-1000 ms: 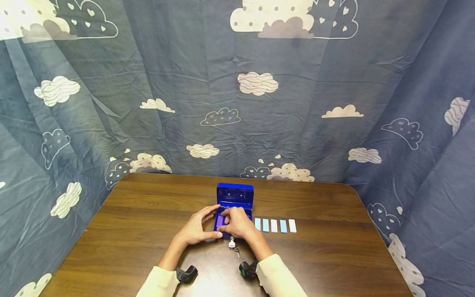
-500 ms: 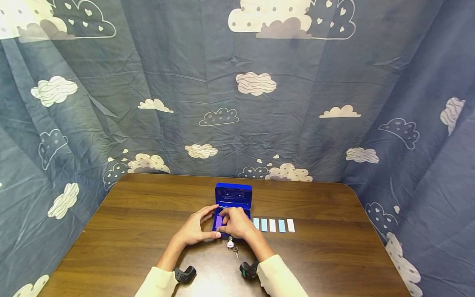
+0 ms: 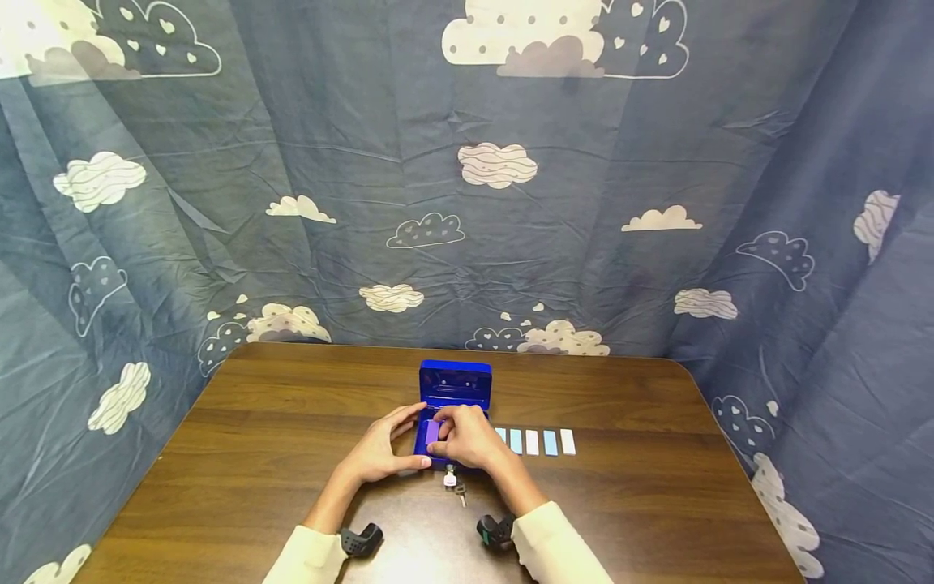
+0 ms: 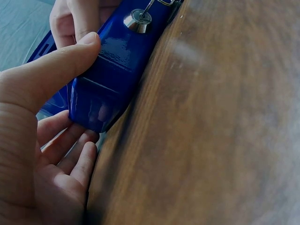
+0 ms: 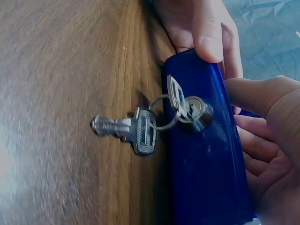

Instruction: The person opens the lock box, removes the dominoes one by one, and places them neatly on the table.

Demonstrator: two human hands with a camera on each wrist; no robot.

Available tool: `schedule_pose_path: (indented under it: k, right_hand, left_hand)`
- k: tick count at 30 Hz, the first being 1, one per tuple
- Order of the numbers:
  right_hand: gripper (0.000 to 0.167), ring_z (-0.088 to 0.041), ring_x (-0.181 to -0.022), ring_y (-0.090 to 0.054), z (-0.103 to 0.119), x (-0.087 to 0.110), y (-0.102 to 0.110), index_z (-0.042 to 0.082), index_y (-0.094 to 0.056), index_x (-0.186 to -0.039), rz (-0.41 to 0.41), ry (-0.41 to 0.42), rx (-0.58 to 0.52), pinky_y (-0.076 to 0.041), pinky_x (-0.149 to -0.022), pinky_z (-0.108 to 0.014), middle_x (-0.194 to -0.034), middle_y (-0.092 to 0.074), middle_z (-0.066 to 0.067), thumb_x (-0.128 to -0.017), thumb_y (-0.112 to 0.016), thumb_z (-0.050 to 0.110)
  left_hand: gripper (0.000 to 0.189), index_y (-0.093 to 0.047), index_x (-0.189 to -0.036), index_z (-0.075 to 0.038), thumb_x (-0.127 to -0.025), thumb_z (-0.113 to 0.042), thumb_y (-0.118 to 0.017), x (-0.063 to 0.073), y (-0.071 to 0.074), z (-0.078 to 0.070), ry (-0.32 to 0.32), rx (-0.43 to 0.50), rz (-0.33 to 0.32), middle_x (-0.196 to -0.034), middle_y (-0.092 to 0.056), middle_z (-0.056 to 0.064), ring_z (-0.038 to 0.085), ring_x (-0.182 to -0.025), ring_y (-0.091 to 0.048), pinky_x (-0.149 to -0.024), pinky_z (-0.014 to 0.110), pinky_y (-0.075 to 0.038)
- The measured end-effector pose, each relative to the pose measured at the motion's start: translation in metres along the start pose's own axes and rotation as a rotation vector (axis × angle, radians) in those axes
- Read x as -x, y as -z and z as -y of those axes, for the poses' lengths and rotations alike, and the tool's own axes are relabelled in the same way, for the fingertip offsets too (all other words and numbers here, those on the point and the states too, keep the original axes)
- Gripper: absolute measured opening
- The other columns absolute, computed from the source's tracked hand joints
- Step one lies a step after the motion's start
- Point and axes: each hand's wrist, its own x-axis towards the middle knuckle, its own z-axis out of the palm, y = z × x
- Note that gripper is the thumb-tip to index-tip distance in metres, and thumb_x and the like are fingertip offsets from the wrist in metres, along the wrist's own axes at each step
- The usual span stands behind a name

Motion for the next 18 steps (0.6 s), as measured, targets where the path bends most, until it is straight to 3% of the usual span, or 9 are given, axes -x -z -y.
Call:
schedule_pose_path:
  k: [12,18]
  right_hand:
    - [0.041,-0.003,-0.063,-0.059,-0.002,0.011,0.020,0.000,-0.072,-0.113,-0.075,0.008,-0.043,-0.052,-0.056,-0.016,-0.082,-0.071,-0.005,-0.079,-0.088,0.016]
    - [0.040,-0.006,-0.064,-0.059,-0.005,0.016,0.032,0.003,-0.072,-0.113,-0.096,-0.028,-0.047,-0.051,-0.056,-0.016,-0.084,-0.070,-0.006,-0.078,-0.088,0.015]
  left_hand:
    - [0.090,-0.045,-0.152,-0.001,-0.077,-0.018,-0.092,0.000,0.000,0.000,-0.022,0.030,-0.007,-0.149,-0.052,0.022,0.041,-0.136,-0.054,-0.119,0.051,-0.045]
    - [0.092,-0.041,-0.152,0.008,-0.076,-0.010,-0.091,-0.001,-0.002,-0.003,-0.018,0.054,-0.001,-0.149,-0.049,0.031,0.048,-0.136,-0.051,-0.119,0.058,-0.041]
